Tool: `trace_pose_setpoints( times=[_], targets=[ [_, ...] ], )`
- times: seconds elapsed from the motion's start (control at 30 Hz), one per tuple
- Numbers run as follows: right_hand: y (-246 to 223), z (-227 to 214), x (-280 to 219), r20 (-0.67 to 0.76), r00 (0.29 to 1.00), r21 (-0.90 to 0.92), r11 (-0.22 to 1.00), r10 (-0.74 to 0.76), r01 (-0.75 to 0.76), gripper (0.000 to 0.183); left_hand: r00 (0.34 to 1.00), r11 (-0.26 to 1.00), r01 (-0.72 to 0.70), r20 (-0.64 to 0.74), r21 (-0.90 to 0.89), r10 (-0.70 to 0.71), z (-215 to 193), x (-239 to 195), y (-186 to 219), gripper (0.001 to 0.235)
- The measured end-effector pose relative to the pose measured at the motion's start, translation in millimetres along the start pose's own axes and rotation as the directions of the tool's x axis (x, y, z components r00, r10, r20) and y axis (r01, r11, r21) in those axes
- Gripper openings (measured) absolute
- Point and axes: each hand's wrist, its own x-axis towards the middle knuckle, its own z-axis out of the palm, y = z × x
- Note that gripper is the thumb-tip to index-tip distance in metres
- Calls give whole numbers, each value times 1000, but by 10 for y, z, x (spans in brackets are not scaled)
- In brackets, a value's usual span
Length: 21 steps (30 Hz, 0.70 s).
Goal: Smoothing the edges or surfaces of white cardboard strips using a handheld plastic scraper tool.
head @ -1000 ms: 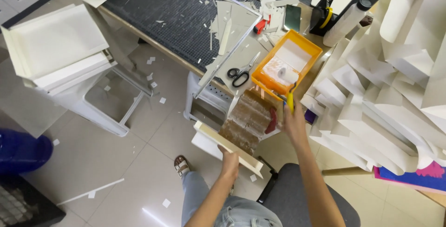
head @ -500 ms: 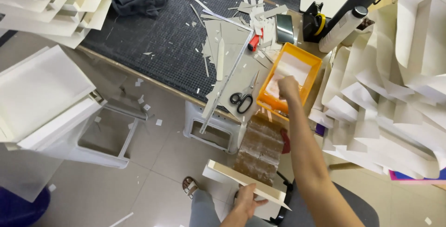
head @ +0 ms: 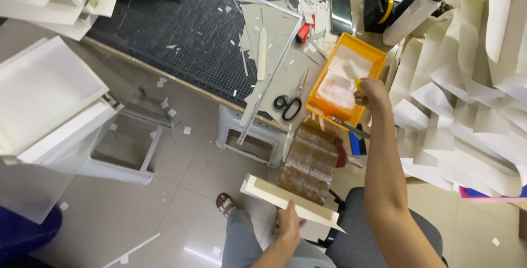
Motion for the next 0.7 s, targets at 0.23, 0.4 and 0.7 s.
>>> trace_pose_setpoints(
  times=[0.23,0.4,0.7],
  targets=[
    [1122,-341,-1420,245,836,200,869,-491,452,50,886,914,-400,-285,-69,366,-23,-56,-302,46],
    [1528,-688,-2482,568,673,-297,645,-473,704,49,902,826,-431,-185,-362,389,-61,270,-470,67],
    [2276,-931,-2551,663,674,-662,166,-327,731,31,819,738,-528,-23,-421,573,-66,992,-679,60]
  ],
)
